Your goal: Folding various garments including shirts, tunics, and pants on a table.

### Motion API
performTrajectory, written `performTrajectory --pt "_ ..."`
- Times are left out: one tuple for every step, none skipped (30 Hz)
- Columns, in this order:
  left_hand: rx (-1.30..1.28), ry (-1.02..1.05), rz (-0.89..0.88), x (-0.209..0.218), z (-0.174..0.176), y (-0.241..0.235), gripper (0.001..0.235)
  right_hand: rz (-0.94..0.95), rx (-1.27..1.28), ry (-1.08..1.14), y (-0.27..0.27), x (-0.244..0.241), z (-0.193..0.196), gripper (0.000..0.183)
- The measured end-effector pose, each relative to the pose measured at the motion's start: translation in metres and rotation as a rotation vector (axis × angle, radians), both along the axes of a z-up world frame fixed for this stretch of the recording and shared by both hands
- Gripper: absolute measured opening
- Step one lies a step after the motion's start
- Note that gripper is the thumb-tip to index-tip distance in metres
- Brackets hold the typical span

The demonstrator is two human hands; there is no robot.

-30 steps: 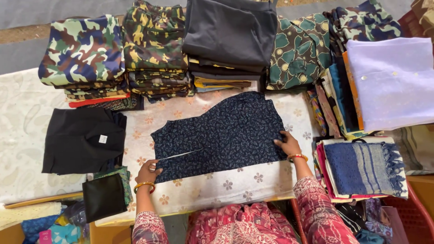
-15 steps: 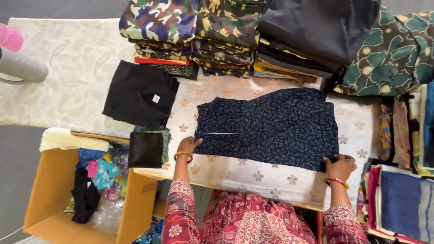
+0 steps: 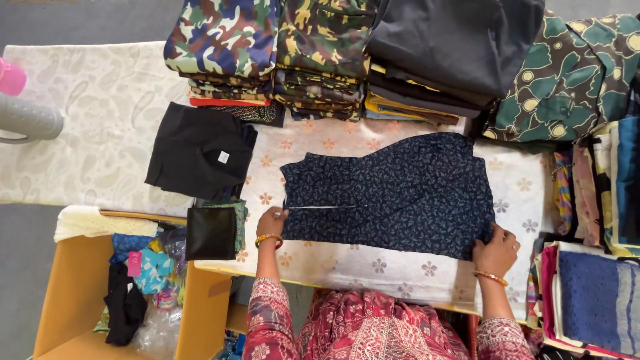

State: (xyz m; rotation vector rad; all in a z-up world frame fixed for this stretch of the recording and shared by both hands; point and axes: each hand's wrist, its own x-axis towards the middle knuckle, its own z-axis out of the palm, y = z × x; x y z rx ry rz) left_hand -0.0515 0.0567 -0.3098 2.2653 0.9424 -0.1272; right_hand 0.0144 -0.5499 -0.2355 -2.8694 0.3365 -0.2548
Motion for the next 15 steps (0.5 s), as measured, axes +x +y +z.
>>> performTrajectory --pt "0.0 0.002 -0.002 0.011 0.005 -0.002 0.036 -0.002 0.0 0.002 0.008 0.003 0.0 0.06" --pt "-0.059 0.002 0.009 0.024 0.01 -0.003 0.042 0.088 0.051 0.015 0.016 0.004 0.0 0.058" --pt "-0.118 0.002 0.02 0.037 0.015 -0.005 0.048 0.179 0.102 0.027 0.024 0.005 0.0 0.056" --pt "-0.124 -0.001 0.002 0.049 0.003 -0.001 0.048 0.162 0.096 0.023 0.039 0.006 0.003 0.056" --pt "-0.177 -0.052 0.06 0.063 -0.009 0.003 0.054 0.268 0.119 0.064 0.055 0.008 0.006 0.06" --pt "-0.241 -0.099 0.108 0.08 -0.024 0.001 0.06 0.363 0.133 0.108 0.065 0.007 0.012 0.065" --pt "-0.26 -0.096 0.08 0.088 -0.039 0.011 0.06 0.334 0.117 0.107 0.079 0.003 0.011 0.065" --pt "-0.219 -0.32 0.0 0.096 -0.055 0.017 0.06 0.365 0.056 0.155 0.089 -0.001 0.009 0.071" --pt "-0.183 -0.546 -0.077 0.106 -0.072 0.021 0.063 0.395 -0.005 0.205 0.099 -0.003 0.007 0.077" --pt "-0.209 -0.543 -0.099 0.108 -0.056 0.012 0.063 0.365 -0.021 0.211 0.098 -0.005 0.003 0.077" --pt "-0.21 -0.476 0.018 0.11 -0.04 0.004 0.059 0.348 -0.01 0.23 0.098 -0.006 -0.002 0.078" --pt "-0.205 -0.402 0.137 0.11 -0.024 0.0 0.059 0.336 0.003 0.248 0.098 -0.007 -0.007 0.078" --pt "-0.226 -0.397 0.117 0.11 -0.003 -0.014 0.059 0.31 -0.01 0.252 0.097 -0.007 -0.005 0.078" --pt "-0.034 -0.329 0.122 0.106 0.019 -0.024 0.064 0.334 0.023 0.269 0.097 -0.006 -0.004 0.077" --pt "0.159 -0.263 0.122 0.1 0.042 -0.034 0.069 0.358 0.056 0.285 0.098 -0.006 -0.003 0.076"
